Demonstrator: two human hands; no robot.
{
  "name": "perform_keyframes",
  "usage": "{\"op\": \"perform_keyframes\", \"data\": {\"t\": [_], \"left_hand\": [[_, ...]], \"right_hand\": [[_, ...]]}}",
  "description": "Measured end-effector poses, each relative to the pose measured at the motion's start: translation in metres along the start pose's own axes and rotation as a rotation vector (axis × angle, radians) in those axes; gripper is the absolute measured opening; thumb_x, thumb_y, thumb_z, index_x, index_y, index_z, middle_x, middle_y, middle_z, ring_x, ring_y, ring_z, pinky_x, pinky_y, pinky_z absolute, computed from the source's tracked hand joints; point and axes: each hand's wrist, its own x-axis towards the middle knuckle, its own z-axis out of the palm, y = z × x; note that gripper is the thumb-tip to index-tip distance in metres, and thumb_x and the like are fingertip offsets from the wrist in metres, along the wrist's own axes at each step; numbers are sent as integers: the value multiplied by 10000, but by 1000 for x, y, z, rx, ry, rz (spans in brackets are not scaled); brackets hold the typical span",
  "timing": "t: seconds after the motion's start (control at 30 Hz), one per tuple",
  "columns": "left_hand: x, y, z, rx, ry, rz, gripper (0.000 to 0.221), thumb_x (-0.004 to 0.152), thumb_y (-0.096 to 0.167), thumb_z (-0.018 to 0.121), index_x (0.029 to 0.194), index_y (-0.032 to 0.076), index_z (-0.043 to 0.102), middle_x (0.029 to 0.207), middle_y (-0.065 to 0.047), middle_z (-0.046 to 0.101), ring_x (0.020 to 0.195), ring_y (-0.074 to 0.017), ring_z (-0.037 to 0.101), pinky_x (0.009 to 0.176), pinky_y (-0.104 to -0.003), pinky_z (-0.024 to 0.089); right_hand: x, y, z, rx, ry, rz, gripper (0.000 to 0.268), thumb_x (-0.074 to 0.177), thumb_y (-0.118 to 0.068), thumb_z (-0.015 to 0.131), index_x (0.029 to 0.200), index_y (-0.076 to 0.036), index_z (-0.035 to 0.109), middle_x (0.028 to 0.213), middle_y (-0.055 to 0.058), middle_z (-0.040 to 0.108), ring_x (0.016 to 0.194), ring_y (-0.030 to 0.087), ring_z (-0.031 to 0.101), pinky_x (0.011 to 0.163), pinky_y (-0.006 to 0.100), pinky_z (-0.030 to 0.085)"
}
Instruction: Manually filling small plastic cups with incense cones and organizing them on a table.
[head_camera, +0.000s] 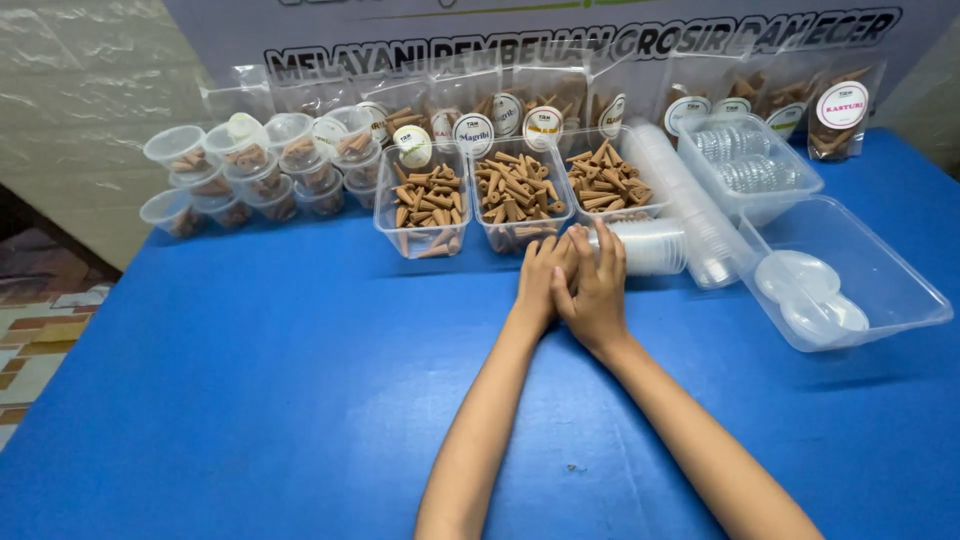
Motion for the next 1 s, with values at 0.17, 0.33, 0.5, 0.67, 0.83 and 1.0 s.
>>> {"op": "perform_keyframes", "data": {"t": [0.17, 0.33, 0.5, 0.67, 0.83, 1.0], "left_hand": [[-7, -15, -8, -45, -15, 3, 600, 806, 504, 661, 1298, 164, 608, 1256, -39, 665, 1042, -237, 610, 918, -399, 467], [-15, -40, -35, -42, 4, -15, 811, 712, 573, 733, 1341, 92, 557, 1201, -123, 675, 1015, -274, 645, 937, -426, 472], [-49, -75, -68, -20, -37, -122, 964, 701, 581, 755, 1472, 83, 461, 1198, -91, 663, 1076, -254, 657, 1002, -465, 473], [-77, -116, -131, -125, -119, -256, 888, 755, 605, 717, 1417, 58, 490, 1137, -135, 705, 1130, -275, 664, 1036, -496, 437], [-92, -146, -156, -295, -302, -467, 836, 758, 555, 763, 1367, 61, 473, 1110, -202, 733, 1165, -359, 671, 1051, -557, 406], [-97, -165, -145, -367, -377, -651, 811, 753, 541, 784, 1346, 94, 458, 1068, -164, 740, 1154, -349, 676, 1021, -523, 442]], "right_hand": [[-9, 7, 4, -40, -86, 26, 651, 957, -453, 628, 1511, -136, 498, 1556, 269, 366, 1403, 526, 352, 1132, 664, 237], [-5, 3, 6, -40, -118, -89, 712, 927, -515, 654, 1515, -147, 495, 1559, 268, 371, 1423, 518, 338, 1130, 660, 223], [-3, -11, 10, 47, -155, -322, 714, 842, -411, 731, 1478, -152, 534, 1538, 259, 450, 1399, 493, 434, 1144, 625, 286], [-5, -29, 33, 203, -241, -239, 538, 879, -292, 743, 1370, -136, 586, 1445, 179, 521, 1301, 410, 562, 1091, 512, 436], [-1, -71, 75, 266, -352, -169, 402, 826, -194, 760, 1214, -205, 655, 1387, 89, 551, 1117, 323, 667, 991, 457, 524], [3, -86, 118, 185, -301, -251, 404, 741, -135, 726, 1126, -246, 678, 1178, 64, 642, 1004, 302, 672, 876, 414, 525]]}}
